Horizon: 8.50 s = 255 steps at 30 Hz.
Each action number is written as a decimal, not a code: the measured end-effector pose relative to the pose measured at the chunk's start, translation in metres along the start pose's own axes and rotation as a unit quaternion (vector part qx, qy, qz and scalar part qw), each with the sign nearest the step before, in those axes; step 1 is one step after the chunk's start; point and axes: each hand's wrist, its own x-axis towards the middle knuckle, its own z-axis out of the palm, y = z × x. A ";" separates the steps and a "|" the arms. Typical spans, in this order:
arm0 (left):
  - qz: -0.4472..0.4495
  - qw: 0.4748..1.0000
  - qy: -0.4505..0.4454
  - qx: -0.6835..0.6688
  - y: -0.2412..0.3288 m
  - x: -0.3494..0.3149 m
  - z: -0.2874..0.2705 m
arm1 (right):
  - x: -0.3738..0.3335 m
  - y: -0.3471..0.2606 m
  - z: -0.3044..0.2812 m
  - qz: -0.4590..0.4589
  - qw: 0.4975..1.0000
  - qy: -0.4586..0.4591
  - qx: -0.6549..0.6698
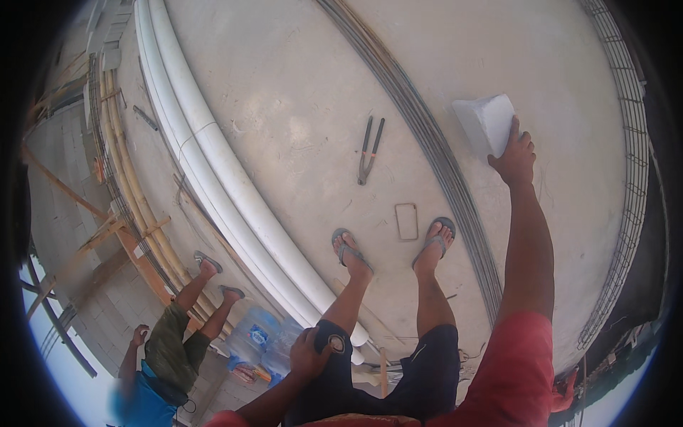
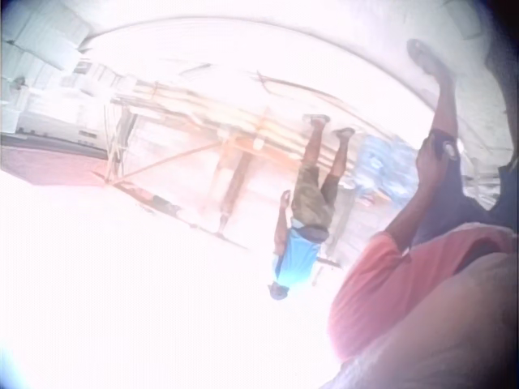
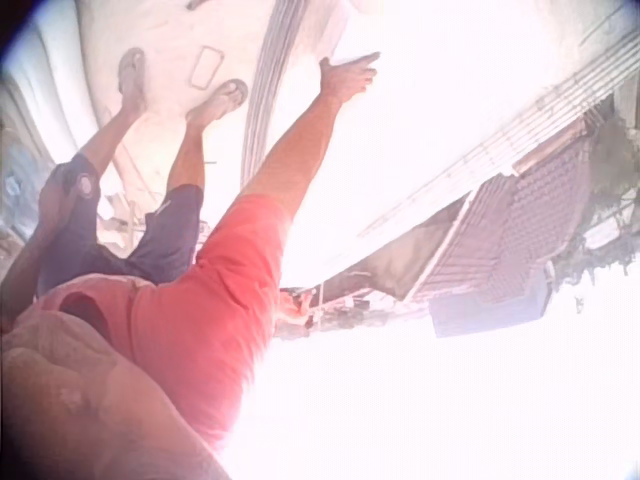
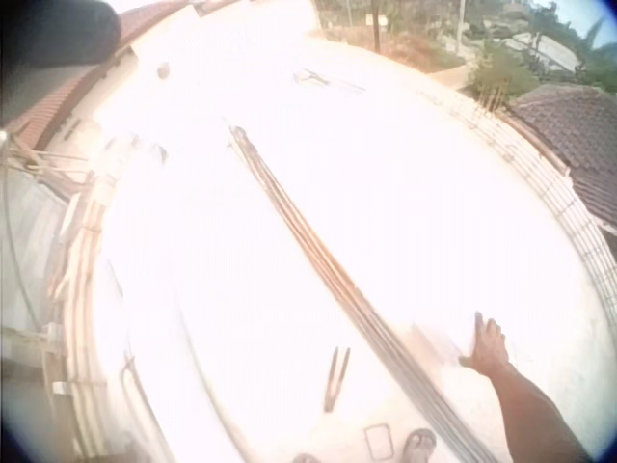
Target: The person assembles rebar cages on a rooftop construction site. They position rebar bars, place white foam spacers, and tie the rebar together using wire and pliers. Another worker is visible nearby.
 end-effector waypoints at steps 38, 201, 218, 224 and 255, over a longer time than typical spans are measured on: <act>-0.084 0.973 0.065 -0.203 -0.079 -0.053 0.001 | -0.277 -0.247 -0.086 -0.363 0.885 -0.288 -0.049; -0.452 -0.692 0.198 -0.527 -1.309 0.852 -2.198 | -0.556 -3.250 -0.338 -0.650 -0.273 0.003 -0.709; -0.588 -0.179 0.161 -0.772 -1.459 1.102 -2.419 | -0.554 -3.116 -0.248 -0.442 -0.785 -0.047 -0.432; -0.618 -0.352 0.052 -0.701 -1.456 1.067 -2.363 | -0.589 -3.080 -0.313 -0.347 -0.830 0.112 -0.422; -0.395 -0.838 0.206 -0.315 -1.565 0.977 -2.283 | -0.614 -2.813 -0.286 -0.451 -0.729 0.022 -0.514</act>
